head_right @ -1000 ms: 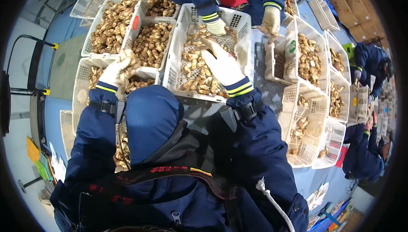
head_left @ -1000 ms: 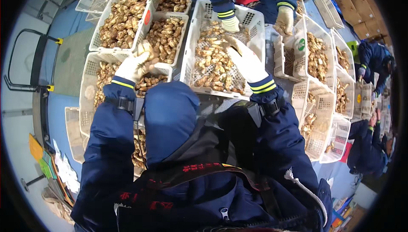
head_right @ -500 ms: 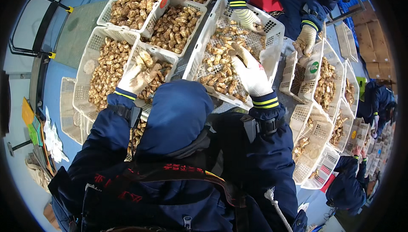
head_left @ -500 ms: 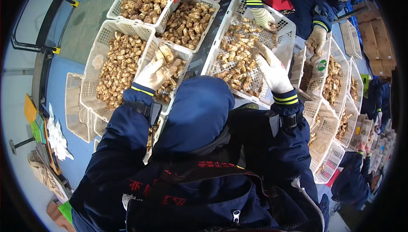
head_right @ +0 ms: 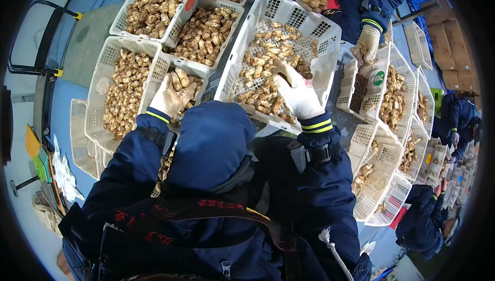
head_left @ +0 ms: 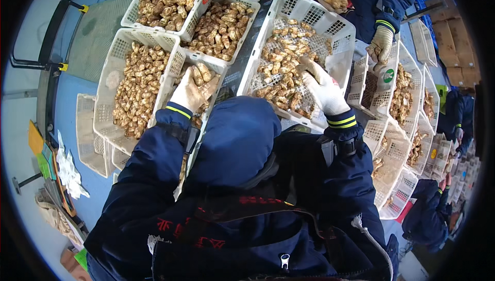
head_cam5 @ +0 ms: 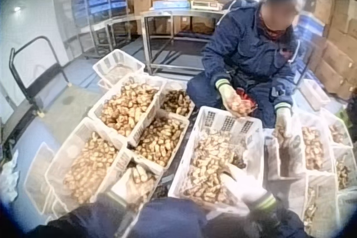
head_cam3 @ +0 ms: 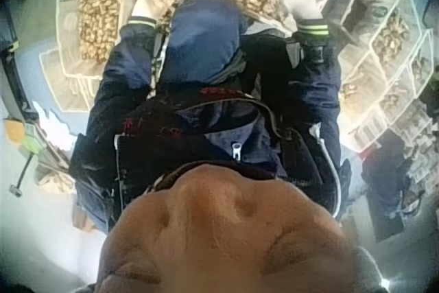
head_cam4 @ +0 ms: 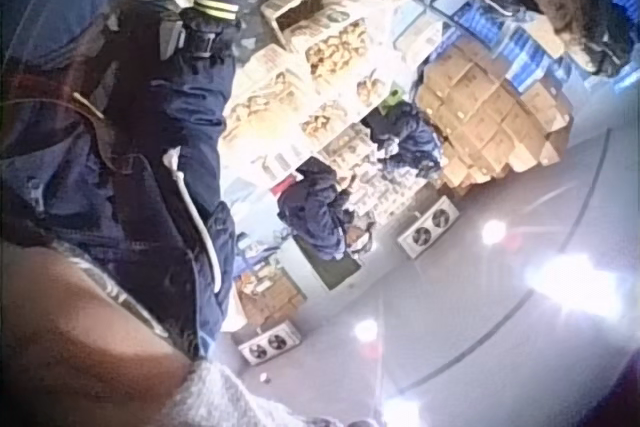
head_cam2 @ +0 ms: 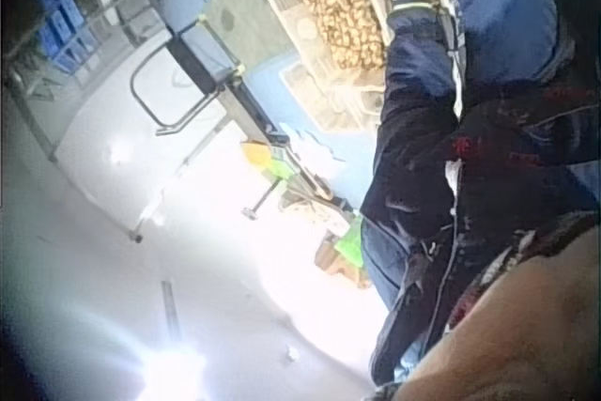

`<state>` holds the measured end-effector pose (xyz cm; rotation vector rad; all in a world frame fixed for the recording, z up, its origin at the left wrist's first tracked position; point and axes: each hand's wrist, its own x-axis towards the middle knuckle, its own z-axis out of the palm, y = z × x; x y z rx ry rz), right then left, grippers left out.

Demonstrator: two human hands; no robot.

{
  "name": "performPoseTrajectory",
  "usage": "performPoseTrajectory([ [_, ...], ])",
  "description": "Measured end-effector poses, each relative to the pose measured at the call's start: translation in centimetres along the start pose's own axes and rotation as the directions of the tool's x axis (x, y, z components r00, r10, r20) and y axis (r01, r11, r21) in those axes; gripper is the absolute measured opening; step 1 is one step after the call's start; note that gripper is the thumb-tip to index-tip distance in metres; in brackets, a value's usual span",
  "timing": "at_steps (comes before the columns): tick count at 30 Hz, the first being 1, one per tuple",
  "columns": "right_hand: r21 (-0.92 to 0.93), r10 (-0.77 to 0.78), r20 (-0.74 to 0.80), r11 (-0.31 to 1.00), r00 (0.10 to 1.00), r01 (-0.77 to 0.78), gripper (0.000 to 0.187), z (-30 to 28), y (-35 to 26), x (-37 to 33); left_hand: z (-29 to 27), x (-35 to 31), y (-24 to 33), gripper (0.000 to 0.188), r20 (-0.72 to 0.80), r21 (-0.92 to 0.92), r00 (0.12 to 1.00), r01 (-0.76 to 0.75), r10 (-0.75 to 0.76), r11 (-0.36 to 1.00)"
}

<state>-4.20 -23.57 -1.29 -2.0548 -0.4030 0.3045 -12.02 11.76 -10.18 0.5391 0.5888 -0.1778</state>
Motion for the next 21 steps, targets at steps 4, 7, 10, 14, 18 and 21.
performPoseTrajectory([
  [4, -0.302, -0.186, 0.075, 0.932, 0.98, 0.2, 0.045, -0.4, 0.8, 0.1, -1.5, 6.7, 3.8, 0.05, 0.27, 0.058, 0.963, -0.011, -0.005, 0.998],
  [7, -0.285, -0.069, 0.03, 0.956, 0.997, 0.075, 0.048, -0.3, 0.2, 0.3, 5.8, 5.8, 6.1, 0.057, -0.196, 0.047, 0.976, -0.092, 0.1, 0.995],
  [10, -0.46, -0.142, 0.061, 0.874, 0.988, 0.154, 0.047, -0.4, 1.2, 0.0, 5.2, 4.4, 7.1, 0.051, -0.184, 0.167, 0.977, -0.075, 0.106, 0.983],
  [14, -0.285, 0.03, 0.055, 0.958, 0.998, -0.013, 0.046, -0.6, -0.5, -0.4, 2.2, 0.9, 6.1, 0.049, -0.069, 0.211, 0.997, -0.012, 0.027, 0.977],
  [18, -0.45, -0.036, 0.023, 0.892, 0.999, 0.043, 0.04, -0.4, 3.2, -0.9, -0.2, 0.2, 4.3, 0.04, -0.219, 0.236, 0.973, -0.014, 0.067, 0.972],
  [21, -0.679, -0.314, 0.187, 0.643, 0.931, 0.353, 0.038, -0.8, 4.2, -1.3, -2.0, 1.1, 4.3, 0.04, -0.057, 0.236, 0.998, 0.041, -0.029, 0.971],
])
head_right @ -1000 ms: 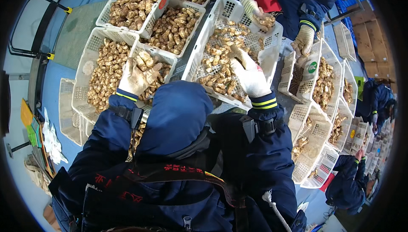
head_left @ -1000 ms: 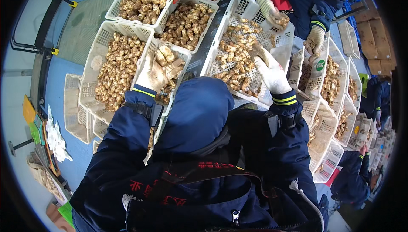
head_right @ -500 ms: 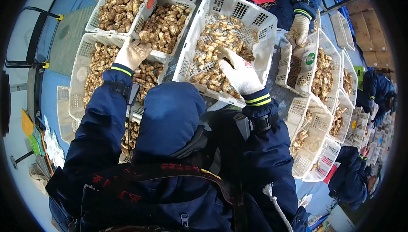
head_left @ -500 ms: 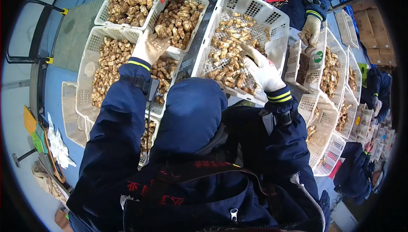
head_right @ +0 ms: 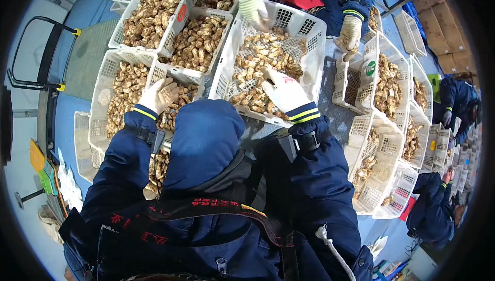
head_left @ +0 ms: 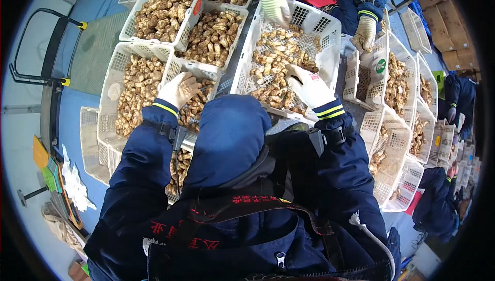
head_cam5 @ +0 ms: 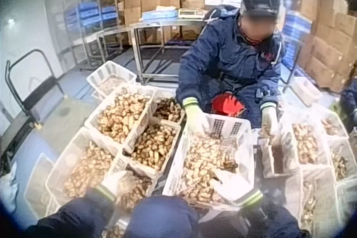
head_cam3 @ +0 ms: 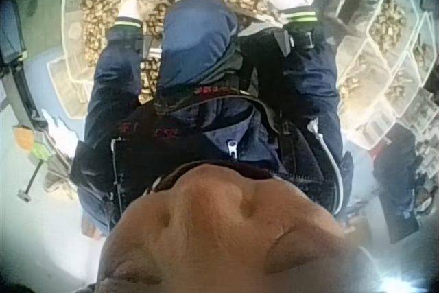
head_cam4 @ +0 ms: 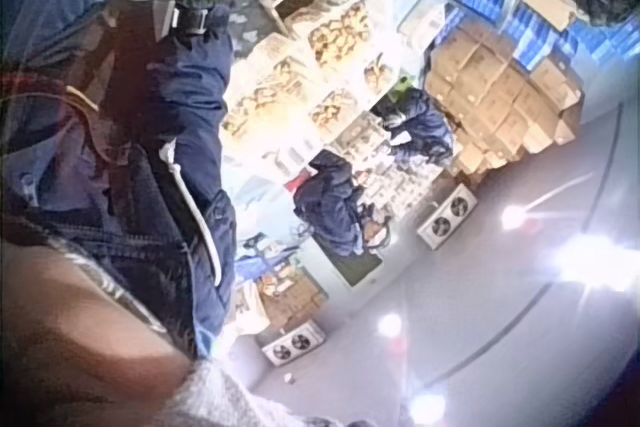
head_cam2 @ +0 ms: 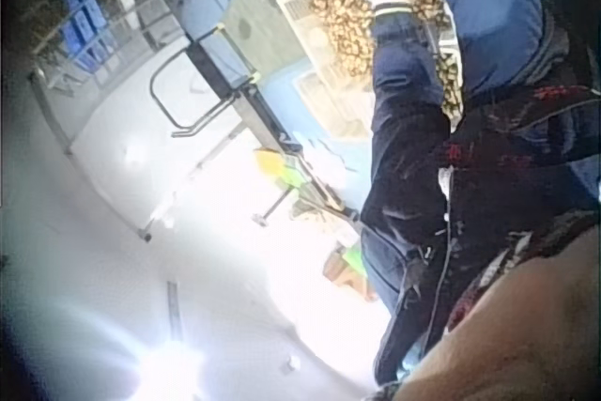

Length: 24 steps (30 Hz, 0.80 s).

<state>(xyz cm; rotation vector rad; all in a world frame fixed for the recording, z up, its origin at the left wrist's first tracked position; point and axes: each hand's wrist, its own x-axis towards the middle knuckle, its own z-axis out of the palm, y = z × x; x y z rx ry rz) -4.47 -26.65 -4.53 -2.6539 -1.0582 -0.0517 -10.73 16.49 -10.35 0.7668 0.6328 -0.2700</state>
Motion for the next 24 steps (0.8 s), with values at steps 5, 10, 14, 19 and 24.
performPoseTrajectory([
  [5, -0.13, -0.149, -0.031, 0.981, 0.988, 0.143, 0.034, -0.5, -0.2, -0.5, 4.8, 5.2, -0.5, 0.056, -0.063, 0.754, 0.996, 0.004, 0.066, 0.657],
  [10, 0.328, 0.281, 0.077, 0.899, 0.957, -0.29, 0.038, -0.5, -0.8, -1.0, 1.5, 17.5, -0.7, 0.076, 0.174, 0.957, 0.88, -0.257, 0.442, 0.134],
  [14, 0.287, 0.394, 0.269, 0.838, 0.879, -0.464, 0.038, -1.6, -1.2, -0.4, -4.5, 24.2, 0.0, 0.087, 0.016, 0.999, 0.904, -0.031, 0.428, 0.027],
  [19, 0.311, 0.419, 0.294, 0.808, 0.859, -0.501, 0.037, -2.6, -1.5, 0.5, 0.4, 26.1, -1.8, 0.075, 0.035, 0.905, 0.833, 0.208, 0.552, -0.371],
  [24, 0.291, 0.438, 0.366, 0.784, 0.821, -0.548, 0.038, -1.5, -0.9, 0.8, -2.3, 28.5, 0.5, 0.059, 0.119, 0.973, 0.8, 0.024, 0.588, -0.231],
])
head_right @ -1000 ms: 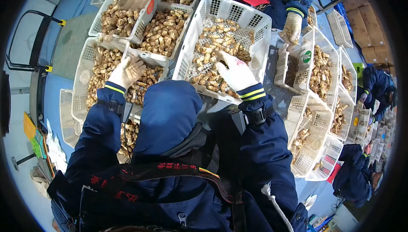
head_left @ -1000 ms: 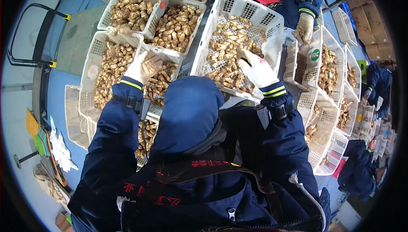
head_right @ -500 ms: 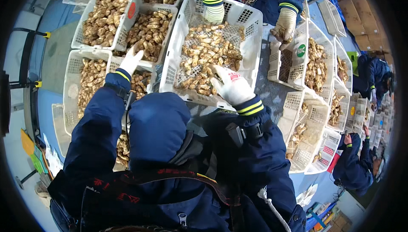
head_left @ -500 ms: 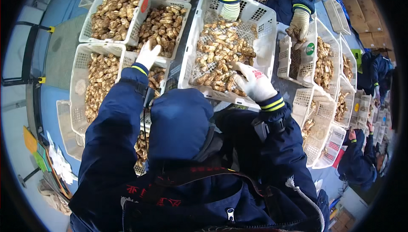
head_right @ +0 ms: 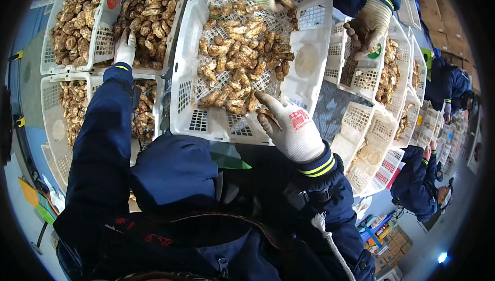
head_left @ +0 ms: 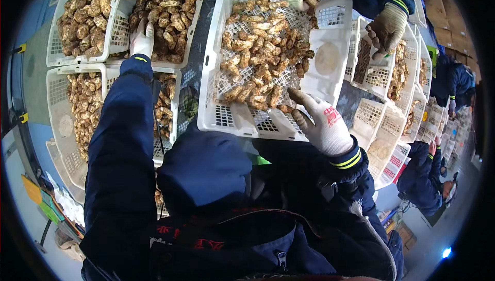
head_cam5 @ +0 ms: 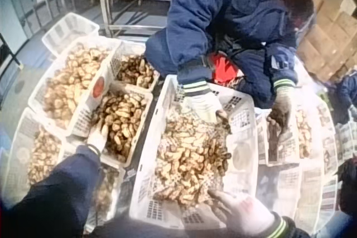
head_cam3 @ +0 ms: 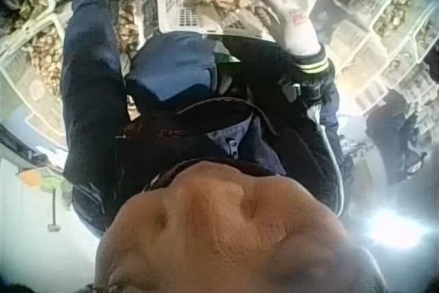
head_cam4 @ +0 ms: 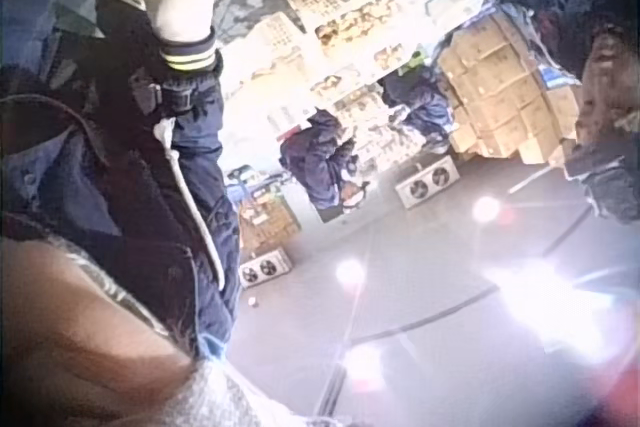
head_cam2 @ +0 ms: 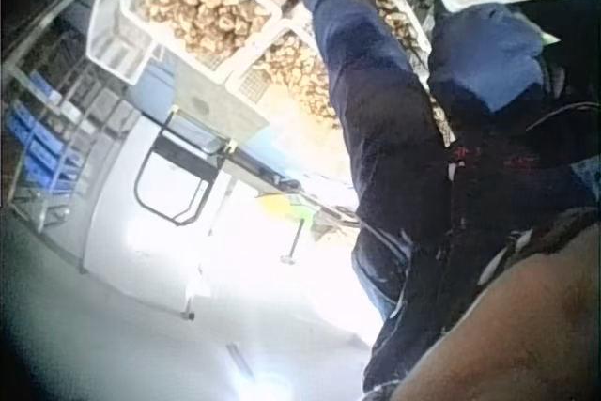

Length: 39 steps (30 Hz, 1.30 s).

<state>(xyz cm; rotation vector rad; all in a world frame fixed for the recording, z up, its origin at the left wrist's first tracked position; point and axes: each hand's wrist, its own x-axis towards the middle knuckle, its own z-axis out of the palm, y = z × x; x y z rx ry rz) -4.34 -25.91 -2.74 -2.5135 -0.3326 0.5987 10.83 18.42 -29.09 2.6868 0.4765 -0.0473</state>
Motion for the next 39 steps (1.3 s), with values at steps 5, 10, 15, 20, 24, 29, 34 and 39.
performPoseTrajectory([
  [5, 0.003, -0.035, -0.015, 0.999, 0.999, 0.035, 0.037, 0.3, -0.4, -0.1, 0.1, -3.8, 0.2, 0.061, 0.039, -0.062, 0.995, 0.093, -0.091, 0.994],
  [10, -0.02, 0.01, 0.032, 1.0, 0.999, -0.01, 0.038, 0.4, -0.4, -0.3, -0.1, -0.6, -0.9, 0.072, 0.154, 0.187, 0.961, 0.198, -0.228, 0.962],
  [15, 0.013, 0.003, 0.041, 1.0, 0.999, -0.004, 0.04, 0.2, -0.2, -0.6, -0.1, 0.4, -3.2, 0.083, 0.219, 0.121, 0.962, 0.143, -0.167, 0.982],
  [20, 0.026, -0.004, 0.015, 1.0, 1.0, 0.003, 0.039, -0.1, -0.9, -0.3, -4.1, -5.1, 5.6, 0.08, 0.306, 0.249, 0.948, 0.014, -0.092, 0.968],
  [24, 0.009, -0.002, 0.048, 1.0, 0.999, 0.002, 0.04, 0.5, -0.4, -0.1, -2.3, -4.6, 7.6, 0.079, 0.216, 0.238, 0.966, -0.194, 0.143, 0.952],
  [29, 0.051, 0.019, 0.1, 0.998, 0.995, -0.024, 0.041, 1.0, -0.4, 0.3, 1.2, 2.1, 3.2, 0.077, 0.07, 0.007, 0.972, -0.227, 0.226, 0.974],
  [34, 0.058, 0.069, 0.14, 0.995, 0.988, -0.078, 0.042, 1.1, -0.6, 0.2, 1.6, 2.3, 4.4, 0.071, -0.099, -0.103, 0.94, -0.337, 0.328, 0.936],
  [39, 0.05, 0.032, 0.093, 0.998, 0.995, -0.036, 0.041, 1.3, -0.5, 0.2, 1.1, -0.3, 3.6, 0.072, 0.041, -0.018, 0.952, -0.303, 0.304, 0.953],
])
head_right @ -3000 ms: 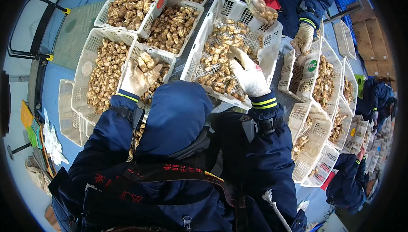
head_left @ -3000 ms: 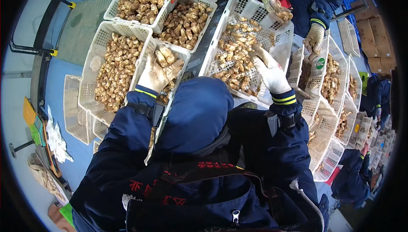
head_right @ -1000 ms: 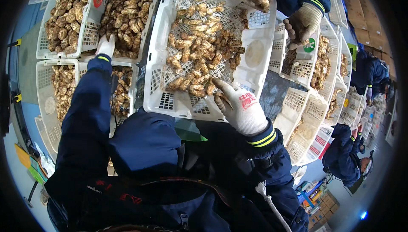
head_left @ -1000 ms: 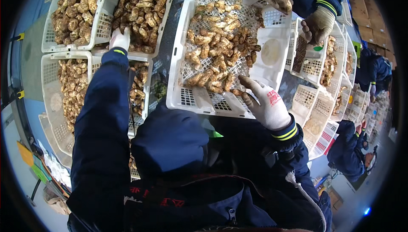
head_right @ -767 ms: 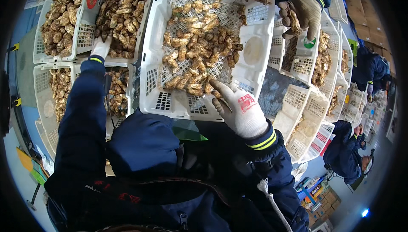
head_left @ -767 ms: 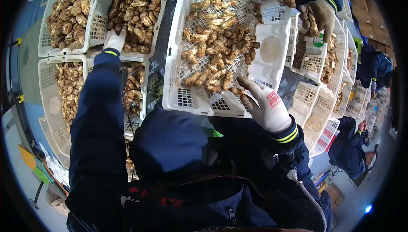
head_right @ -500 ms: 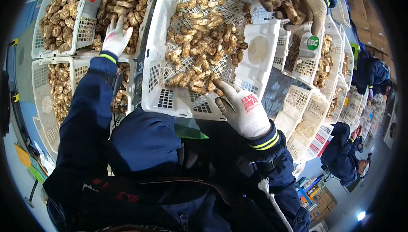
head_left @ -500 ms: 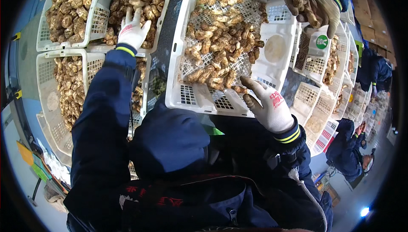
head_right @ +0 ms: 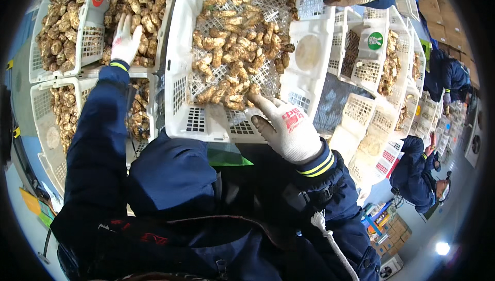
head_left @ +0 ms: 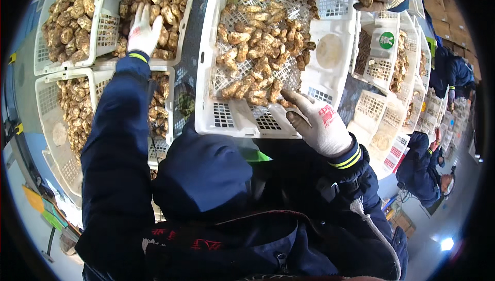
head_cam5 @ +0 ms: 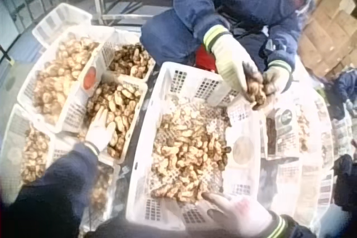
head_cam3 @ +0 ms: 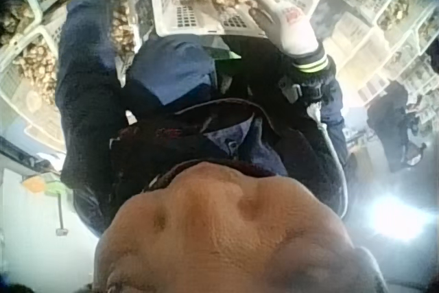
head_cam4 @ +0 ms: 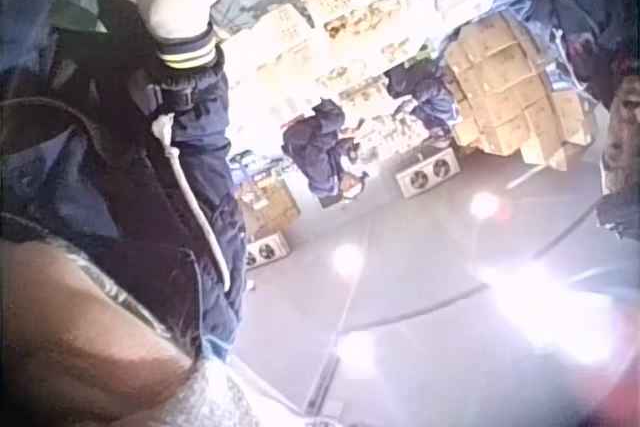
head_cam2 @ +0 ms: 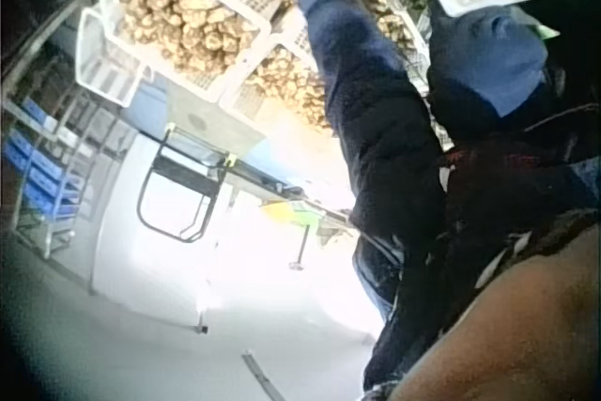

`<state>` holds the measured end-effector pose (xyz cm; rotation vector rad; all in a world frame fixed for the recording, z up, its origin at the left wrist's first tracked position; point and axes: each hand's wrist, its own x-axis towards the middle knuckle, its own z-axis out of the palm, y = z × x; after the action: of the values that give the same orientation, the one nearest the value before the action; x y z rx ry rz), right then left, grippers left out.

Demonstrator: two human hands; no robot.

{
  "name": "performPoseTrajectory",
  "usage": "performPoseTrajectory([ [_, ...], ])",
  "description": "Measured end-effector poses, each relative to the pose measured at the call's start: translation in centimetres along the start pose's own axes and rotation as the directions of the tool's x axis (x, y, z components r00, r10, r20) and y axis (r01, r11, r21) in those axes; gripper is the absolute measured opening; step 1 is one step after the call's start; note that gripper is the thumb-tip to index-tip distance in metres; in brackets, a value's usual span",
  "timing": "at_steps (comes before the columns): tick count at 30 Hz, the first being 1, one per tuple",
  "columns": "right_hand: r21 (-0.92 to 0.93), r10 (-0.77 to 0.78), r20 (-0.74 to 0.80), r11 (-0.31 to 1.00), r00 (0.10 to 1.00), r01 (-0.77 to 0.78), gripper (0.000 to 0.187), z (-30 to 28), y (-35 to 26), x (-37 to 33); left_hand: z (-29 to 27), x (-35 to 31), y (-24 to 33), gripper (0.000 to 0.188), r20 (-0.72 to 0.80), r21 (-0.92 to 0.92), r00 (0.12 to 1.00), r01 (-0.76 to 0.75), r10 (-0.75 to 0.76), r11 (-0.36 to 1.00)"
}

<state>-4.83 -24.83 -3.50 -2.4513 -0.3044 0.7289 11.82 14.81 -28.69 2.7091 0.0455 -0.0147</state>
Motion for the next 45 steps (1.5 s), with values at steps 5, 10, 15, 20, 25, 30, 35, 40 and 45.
performPoseTrajectory([
  [5, -0.003, 0.041, 0.078, 0.999, 0.996, -0.041, 0.04, 0.0, -0.2, 0.4, -0.1, 4.9, -1.1, 0.073, 0.003, -0.008, 0.992, 0.127, -0.127, 0.992],
  [10, -0.007, 0.013, 0.066, 1.0, 0.998, -0.013, 0.041, 0.3, -0.4, 0.5, 0.3, 4.3, -1.1, 0.074, -0.009, -0.112, 1.0, 0.017, -0.018, 0.994],
  [15, -0.024, 0.007, 0.045, 1.0, 0.999, -0.006, 0.042, 0.3, -0.2, 0.1, -0.7, 0.7, -0.2, 0.073, 0.158, -0.069, 0.958, 0.253, -0.24, 0.965],
  [20, -0.015, -0.017, 0.049, 1.0, 0.999, 0.018, 0.04, 0.3, -0.2, 0.4, 0.1, 2.7, -2.9, 0.077, -0.016, -0.038, 0.984, 0.179, -0.18, 0.983],
  [25, -0.035, -0.101, -0.084, 0.995, 0.991, 0.098, 0.035, -0.7, -0.6, -0.3, -1.5, -2.6, -0.6, 0.073, 0.126, -0.012, 0.986, 0.109, -0.107, 0.994],
  [30, -0.186, -0.246, -0.352, 0.964, 0.903, 0.19, 0.038, -2.3, 3.2, -0.1, -8.8, -5.8, 3.0, 0.067, 0.151, -0.18, 0.987, 0.089, -0.061, 0.98],
  [35, -0.198, -0.079, -0.513, 0.98, 0.855, -0.028, 0.035, -4.9, 6.3, 0.4, -20.8, -7.5, 15.2, 0.065, 0.223, -0.819, 0.955, 0.076, 0.194, 0.569],
  [40, -0.361, 0.046, -0.34, 0.916, 0.939, -0.175, 0.026, -3.3, 7.8, 2.1, -28.4, -9.1, 25.2, 0.055, 0.045, -0.997, 0.917, 0.069, 0.397, -0.046],
  [45, -0.47, 0.1, -0.086, 0.873, 0.991, -0.129, 0.041, -0.7, 8.8, 5.9, -25.5, -11.2, 29.1, 0.045, -0.006, -0.841, 0.94, 0.179, 0.34, -0.51],
])
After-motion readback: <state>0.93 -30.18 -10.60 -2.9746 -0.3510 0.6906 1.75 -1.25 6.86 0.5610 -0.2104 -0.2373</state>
